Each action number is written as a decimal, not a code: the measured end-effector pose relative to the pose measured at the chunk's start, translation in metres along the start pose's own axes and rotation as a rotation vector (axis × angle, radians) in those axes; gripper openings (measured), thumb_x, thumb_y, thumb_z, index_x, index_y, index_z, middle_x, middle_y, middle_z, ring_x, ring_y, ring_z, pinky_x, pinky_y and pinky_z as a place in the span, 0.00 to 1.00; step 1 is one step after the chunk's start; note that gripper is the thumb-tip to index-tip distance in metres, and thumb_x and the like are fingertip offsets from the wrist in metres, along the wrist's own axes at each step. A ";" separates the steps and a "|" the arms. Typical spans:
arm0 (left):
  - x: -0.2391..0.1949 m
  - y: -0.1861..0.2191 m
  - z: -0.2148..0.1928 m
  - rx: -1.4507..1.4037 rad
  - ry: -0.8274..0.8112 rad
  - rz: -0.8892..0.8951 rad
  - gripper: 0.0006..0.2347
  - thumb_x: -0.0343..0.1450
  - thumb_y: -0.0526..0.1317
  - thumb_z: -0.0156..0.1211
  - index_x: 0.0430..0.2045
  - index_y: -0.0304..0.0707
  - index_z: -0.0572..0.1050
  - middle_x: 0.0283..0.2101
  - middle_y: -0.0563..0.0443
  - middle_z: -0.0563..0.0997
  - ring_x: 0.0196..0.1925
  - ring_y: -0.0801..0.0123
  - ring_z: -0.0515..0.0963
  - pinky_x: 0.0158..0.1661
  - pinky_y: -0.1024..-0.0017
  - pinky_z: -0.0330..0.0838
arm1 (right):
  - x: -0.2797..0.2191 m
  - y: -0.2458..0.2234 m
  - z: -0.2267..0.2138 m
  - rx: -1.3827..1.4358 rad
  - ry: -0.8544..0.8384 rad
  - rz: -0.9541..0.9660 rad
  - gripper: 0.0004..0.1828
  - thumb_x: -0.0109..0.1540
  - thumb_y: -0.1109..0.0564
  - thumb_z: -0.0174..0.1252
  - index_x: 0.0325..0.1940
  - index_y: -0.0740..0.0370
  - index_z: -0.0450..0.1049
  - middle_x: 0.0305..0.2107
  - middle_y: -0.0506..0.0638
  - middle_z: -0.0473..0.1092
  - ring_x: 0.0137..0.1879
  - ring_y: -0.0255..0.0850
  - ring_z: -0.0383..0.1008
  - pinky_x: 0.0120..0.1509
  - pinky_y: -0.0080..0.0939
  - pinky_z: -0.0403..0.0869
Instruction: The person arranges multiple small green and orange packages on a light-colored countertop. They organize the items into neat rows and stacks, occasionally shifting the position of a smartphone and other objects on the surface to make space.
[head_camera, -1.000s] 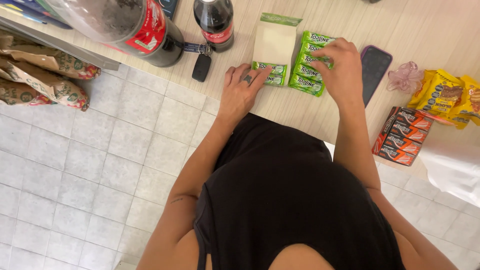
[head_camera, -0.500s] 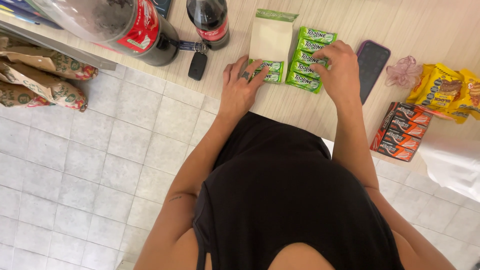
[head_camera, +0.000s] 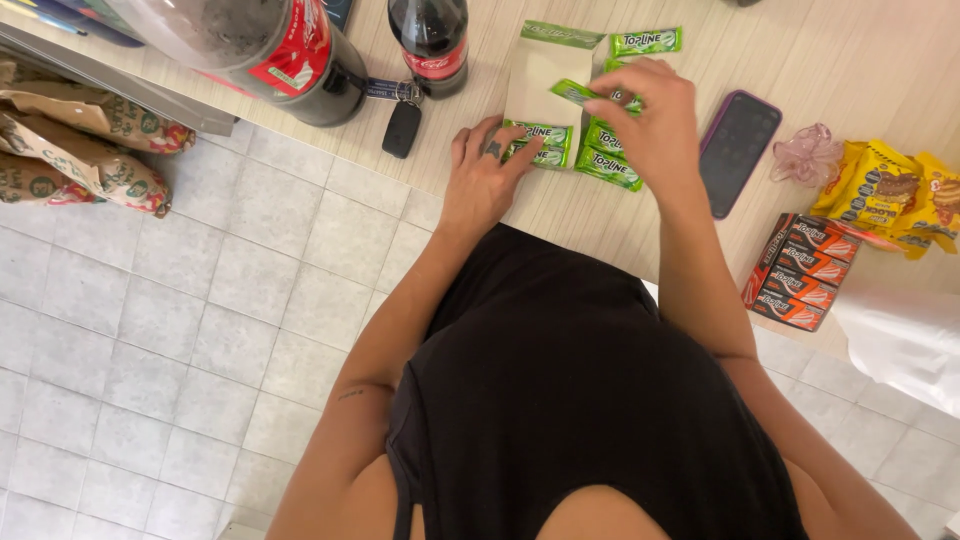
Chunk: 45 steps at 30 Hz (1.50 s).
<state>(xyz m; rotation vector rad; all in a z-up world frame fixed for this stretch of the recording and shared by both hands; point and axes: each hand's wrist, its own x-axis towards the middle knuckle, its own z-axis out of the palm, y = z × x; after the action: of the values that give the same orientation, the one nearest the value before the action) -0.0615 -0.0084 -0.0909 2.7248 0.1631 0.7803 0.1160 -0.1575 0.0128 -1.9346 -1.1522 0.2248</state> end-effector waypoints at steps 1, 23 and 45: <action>0.000 0.001 -0.001 -0.001 0.000 0.003 0.12 0.73 0.35 0.66 0.50 0.50 0.77 0.53 0.53 0.75 0.60 0.48 0.73 0.52 0.48 0.67 | 0.007 0.006 0.012 -0.001 0.002 0.000 0.06 0.68 0.60 0.71 0.42 0.64 0.80 0.35 0.51 0.76 0.40 0.42 0.70 0.57 0.48 0.67; 0.006 0.002 -0.008 0.058 -0.024 0.020 0.09 0.76 0.36 0.62 0.49 0.50 0.78 0.62 0.49 0.77 0.68 0.45 0.68 0.60 0.43 0.65 | 0.032 0.038 0.002 -0.146 -0.012 -0.065 0.03 0.68 0.67 0.68 0.44 0.65 0.85 0.32 0.53 0.76 0.38 0.43 0.71 0.41 0.42 0.69; 0.025 0.014 -0.001 0.246 -0.134 -0.048 0.29 0.66 0.64 0.72 0.60 0.63 0.71 0.58 0.51 0.71 0.64 0.49 0.70 0.59 0.44 0.67 | 0.032 0.036 -0.041 0.082 0.235 -0.171 0.08 0.71 0.77 0.65 0.49 0.71 0.81 0.39 0.60 0.75 0.40 0.42 0.69 0.40 0.38 0.68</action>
<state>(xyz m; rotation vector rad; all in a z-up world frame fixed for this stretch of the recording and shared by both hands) -0.0409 -0.0167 -0.0735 2.9800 0.3131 0.5965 0.1785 -0.1636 0.0190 -1.7285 -1.1253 -0.0455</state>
